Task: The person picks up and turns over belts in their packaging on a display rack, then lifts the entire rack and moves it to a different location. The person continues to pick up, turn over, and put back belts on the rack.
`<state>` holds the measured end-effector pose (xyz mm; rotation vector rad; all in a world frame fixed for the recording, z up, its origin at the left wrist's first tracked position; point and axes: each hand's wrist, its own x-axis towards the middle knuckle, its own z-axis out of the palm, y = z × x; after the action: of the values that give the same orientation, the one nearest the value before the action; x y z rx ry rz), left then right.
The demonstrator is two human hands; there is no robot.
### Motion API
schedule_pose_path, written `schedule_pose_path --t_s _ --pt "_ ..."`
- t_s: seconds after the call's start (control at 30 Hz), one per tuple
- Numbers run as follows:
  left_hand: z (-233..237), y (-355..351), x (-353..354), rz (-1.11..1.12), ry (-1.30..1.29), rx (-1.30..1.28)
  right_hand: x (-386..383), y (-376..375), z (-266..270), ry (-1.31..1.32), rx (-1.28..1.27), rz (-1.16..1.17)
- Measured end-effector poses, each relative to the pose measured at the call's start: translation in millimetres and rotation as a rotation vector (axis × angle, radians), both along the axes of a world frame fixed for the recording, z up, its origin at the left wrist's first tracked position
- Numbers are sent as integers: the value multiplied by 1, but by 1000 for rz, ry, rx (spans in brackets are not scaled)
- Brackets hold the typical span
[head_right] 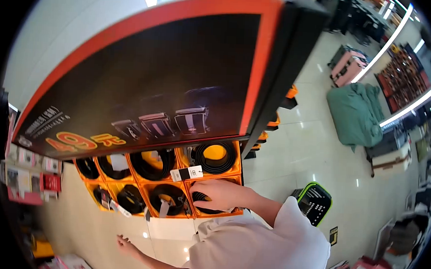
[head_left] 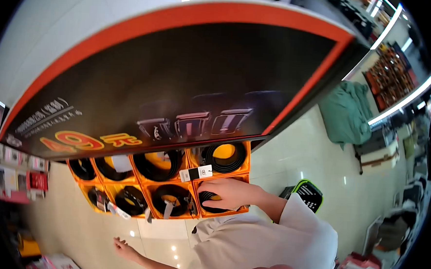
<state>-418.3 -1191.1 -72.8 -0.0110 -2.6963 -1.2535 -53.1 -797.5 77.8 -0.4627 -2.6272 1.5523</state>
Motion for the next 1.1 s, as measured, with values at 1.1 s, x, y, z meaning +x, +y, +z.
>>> schedule_pose_path --t_s 1.1 --pt "25 102 -193 -1019 -726 854 -149 -212 -8 197 672 -1093"
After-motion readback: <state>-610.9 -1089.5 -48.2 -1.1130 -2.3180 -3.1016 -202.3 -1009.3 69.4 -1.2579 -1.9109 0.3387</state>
